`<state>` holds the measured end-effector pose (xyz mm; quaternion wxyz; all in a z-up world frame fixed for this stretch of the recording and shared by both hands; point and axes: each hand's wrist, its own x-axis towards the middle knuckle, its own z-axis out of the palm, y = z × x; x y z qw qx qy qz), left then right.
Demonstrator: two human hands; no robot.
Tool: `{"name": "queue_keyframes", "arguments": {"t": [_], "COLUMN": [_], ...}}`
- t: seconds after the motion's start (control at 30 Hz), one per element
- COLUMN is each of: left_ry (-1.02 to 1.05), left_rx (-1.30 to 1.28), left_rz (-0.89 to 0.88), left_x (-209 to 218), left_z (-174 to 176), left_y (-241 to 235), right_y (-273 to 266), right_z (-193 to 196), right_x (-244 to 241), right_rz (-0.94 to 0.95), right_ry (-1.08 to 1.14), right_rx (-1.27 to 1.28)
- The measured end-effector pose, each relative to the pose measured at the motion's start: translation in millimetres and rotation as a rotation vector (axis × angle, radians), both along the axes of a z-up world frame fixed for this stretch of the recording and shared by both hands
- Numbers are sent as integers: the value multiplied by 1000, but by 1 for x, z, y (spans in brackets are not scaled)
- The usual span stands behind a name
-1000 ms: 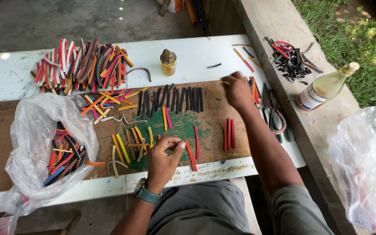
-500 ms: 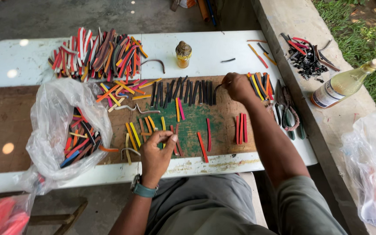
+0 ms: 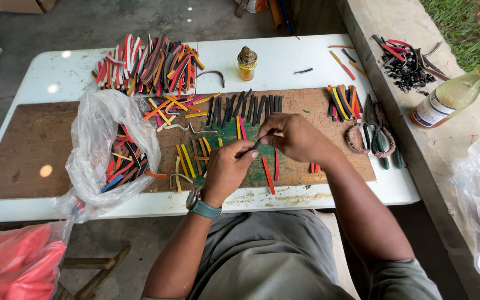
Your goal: The person sorts and aligns small, colorful strips of material on a wooden board. They pick up individual strips, compare lengths, and place them into organized piles by color and size.
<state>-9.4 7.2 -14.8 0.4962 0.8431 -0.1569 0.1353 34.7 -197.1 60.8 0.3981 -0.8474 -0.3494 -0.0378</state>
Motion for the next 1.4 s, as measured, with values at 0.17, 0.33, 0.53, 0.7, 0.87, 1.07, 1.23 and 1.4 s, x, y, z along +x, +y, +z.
{"name": "queue_keyframes", "arguments": {"t": [0.17,0.33,0.53,0.7,0.87,1.07,1.23,1.4], "left_ry": [192,154,80,148,179,159,150,196], "left_rx": [-362,-412,-480,-521,-577,-683,-610,-543], "left_rz": [80,173,222,247,208,112,129,185], "left_x": [5,8,-1,-13,-21,-24,-28,-28], "left_z": [-28,-50,-44,-50,-55,-69,-75,-67], "left_y": [31,45,59,82,92,98,93,84], "right_y": [13,1,-16,2,55,88,82,47], "right_z": [19,24,9,-11,-71,-127,-132,-131], "right_x": [-101,-173,-153,-62,72,119,127,112], "right_rz": [206,936,512,-179,-13,110,123,-44], "right_ry": [-300,47,-581,-750,-618,-435,-423,-418], "right_rx": [301,568,163,1,-456,-883,-983,-287]}}
